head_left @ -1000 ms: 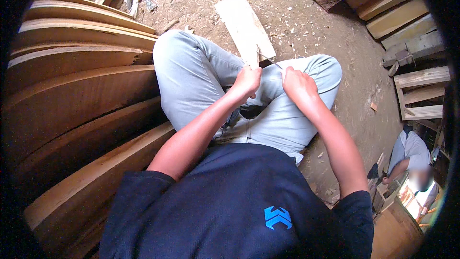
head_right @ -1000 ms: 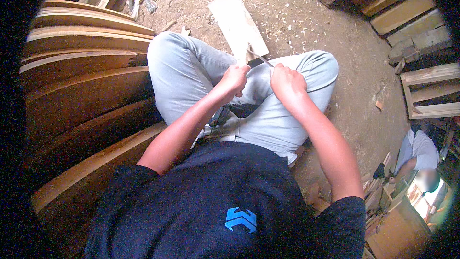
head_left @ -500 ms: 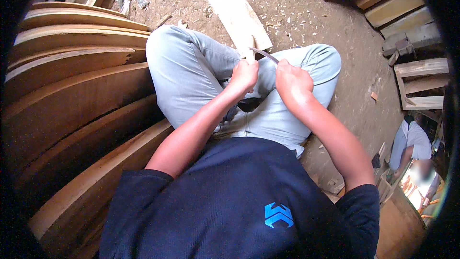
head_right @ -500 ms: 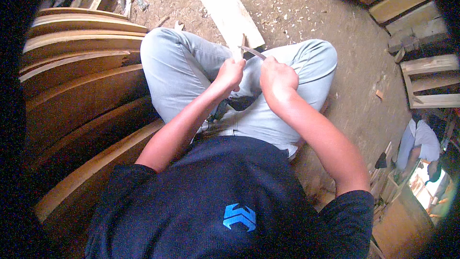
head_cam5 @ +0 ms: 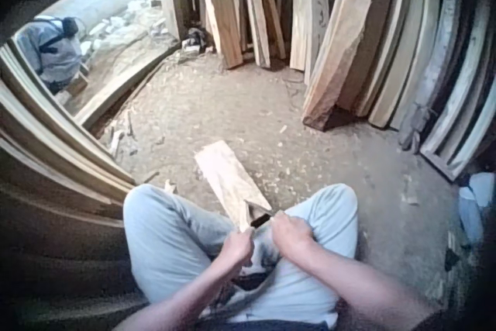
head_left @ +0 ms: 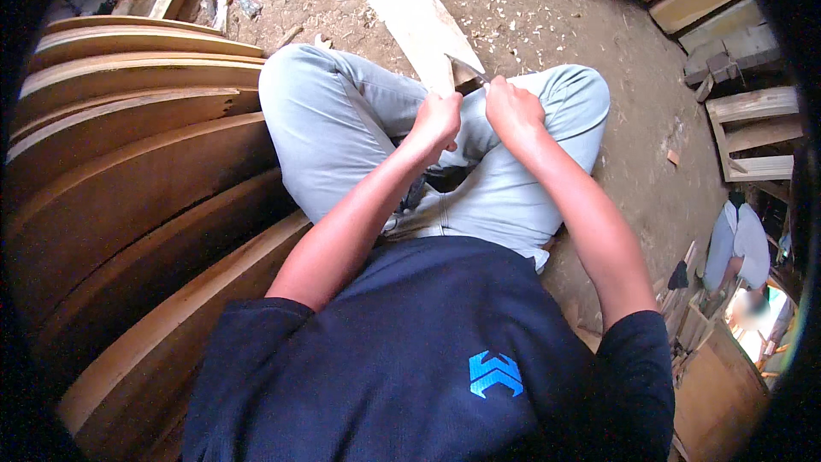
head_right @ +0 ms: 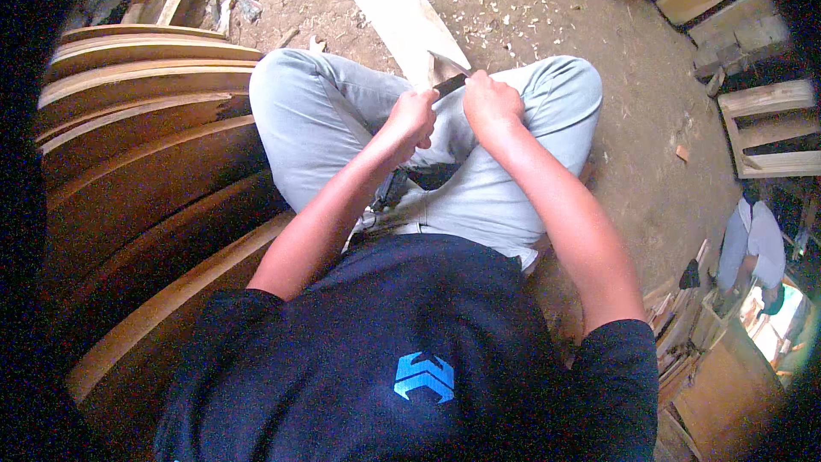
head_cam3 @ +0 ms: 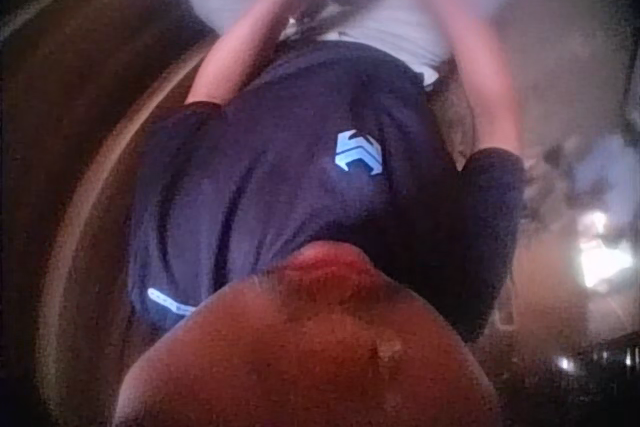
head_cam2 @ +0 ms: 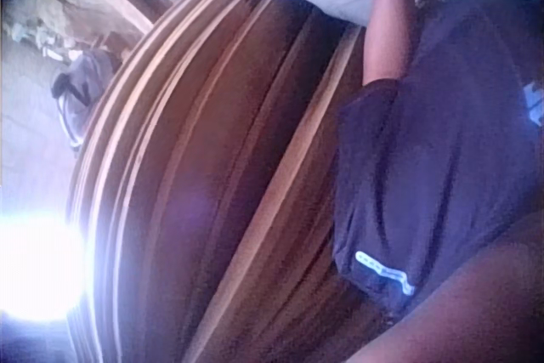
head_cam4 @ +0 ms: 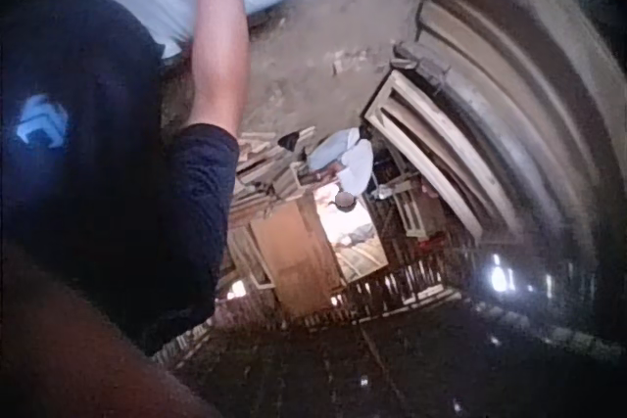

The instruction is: The person sits cross-legged on the floor and uses a knife to shave thin strips from a small rectangular piece of wood. The person repeatedly shaves the wood, occasionally pausing to inspect the piece before continuing.

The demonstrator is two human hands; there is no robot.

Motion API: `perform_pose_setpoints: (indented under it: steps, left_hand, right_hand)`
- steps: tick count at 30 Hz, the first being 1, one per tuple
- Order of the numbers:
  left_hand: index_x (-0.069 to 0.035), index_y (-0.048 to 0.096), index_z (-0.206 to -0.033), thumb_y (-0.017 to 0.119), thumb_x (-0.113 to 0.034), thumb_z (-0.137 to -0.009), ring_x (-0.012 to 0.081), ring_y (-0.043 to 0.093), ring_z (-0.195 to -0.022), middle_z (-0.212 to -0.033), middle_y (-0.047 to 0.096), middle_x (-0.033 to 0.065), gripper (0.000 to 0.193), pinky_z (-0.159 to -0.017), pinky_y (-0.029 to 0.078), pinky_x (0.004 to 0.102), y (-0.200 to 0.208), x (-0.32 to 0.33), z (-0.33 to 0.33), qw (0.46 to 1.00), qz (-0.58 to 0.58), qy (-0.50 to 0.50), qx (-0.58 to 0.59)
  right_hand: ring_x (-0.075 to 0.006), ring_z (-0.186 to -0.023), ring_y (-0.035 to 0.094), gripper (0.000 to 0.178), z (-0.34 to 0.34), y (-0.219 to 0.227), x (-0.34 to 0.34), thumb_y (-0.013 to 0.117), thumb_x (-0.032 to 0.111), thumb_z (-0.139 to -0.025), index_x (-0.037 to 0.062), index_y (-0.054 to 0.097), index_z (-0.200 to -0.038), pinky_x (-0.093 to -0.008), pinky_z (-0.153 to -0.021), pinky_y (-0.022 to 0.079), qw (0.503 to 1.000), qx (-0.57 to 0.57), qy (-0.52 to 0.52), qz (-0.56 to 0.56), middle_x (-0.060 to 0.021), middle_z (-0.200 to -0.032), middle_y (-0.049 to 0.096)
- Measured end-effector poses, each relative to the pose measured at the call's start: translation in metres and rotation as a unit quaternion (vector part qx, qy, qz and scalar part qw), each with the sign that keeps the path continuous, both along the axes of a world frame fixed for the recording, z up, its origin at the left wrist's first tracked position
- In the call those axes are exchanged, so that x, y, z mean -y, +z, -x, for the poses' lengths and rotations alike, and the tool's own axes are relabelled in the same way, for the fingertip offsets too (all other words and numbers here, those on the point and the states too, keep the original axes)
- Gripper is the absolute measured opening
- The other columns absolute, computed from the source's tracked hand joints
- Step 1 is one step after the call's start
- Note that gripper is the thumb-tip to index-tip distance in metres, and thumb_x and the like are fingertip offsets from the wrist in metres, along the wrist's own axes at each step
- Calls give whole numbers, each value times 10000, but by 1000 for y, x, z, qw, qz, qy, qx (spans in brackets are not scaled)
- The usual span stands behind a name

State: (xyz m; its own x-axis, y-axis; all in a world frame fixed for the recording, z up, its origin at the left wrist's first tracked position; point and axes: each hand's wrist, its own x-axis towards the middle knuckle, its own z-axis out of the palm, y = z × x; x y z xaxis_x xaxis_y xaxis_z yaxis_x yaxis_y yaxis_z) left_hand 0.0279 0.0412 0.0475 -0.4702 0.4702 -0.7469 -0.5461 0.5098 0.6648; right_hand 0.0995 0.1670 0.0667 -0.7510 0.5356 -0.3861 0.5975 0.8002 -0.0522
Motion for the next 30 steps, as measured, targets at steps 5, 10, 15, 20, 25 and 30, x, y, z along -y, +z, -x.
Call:
perform_pose_setpoints:
  steps: [5, 10, 15, 20, 25, 30]
  left_hand:
    - [-49, 494, -780, 445, -280, -924, 139, 371, -383, -537, 402, -4, 277, -342, 312, 331, 11, 3, 0, 999, 13, -26, -16]
    - [-19, 499, -799, 445, -267, -912, 153, 424, -406, -545, 424, 17, 278, -355, 366, 347, 12, 4, 3, 999, 19, -40, -17]
    - [82, 537, -823, 430, -243, -877, 230, 544, -466, -631, 544, 133, 347, -384, 447, 381, 18, 1, -1, 997, 28, -38, -62]
    - [85, 542, -835, 429, -251, -888, 243, 560, -475, -620, 550, 138, 358, -387, 451, 376, 7, 2, -7, 996, 33, -40, -73]
    - [17, 515, -872, 448, -264, -907, 158, 468, -433, -586, 479, 44, 291, -352, 383, 335, 1, -1, -7, 996, 35, -41, -77]
    - [107, 559, -787, 427, -231, -865, 295, 607, -492, -615, 584, 181, 371, -422, 483, 415, 6, -2, -3, 994, 42, -54, -90]
  right_hand:
    - [-349, -785, 691, 266, -21, 17, 6, 441, 204, -939, -10, 596, -914, -450, -686, 556, 1000, 3, 19, -10, -210, -813, 681]
    - [-367, -704, 678, 354, -26, 43, 10, 419, 297, -971, -7, 578, -885, -465, -629, 547, 998, 14, 61, -25, -216, -769, 671]
    - [-343, -718, 688, 261, -21, 42, 11, 435, 213, -947, 4, 580, -888, -448, -621, 552, 997, 35, 53, -37, -201, -783, 678]
    - [-322, -757, 698, 163, -13, 42, 23, 450, 115, -905, 15, 579, -917, -425, -635, 561, 996, 70, -11, -50, -187, -795, 684]
    - [-302, -770, 705, 139, -6, 32, 32, 471, 123, -909, 41, 582, -922, -407, -609, 571, 996, 56, -39, -58, -169, -816, 693]
    - [-225, -854, 705, 151, 8, 9, 37, 487, 152, -926, 66, 602, -973, -345, -600, 587, 989, 81, -62, -106, -118, -894, 704]
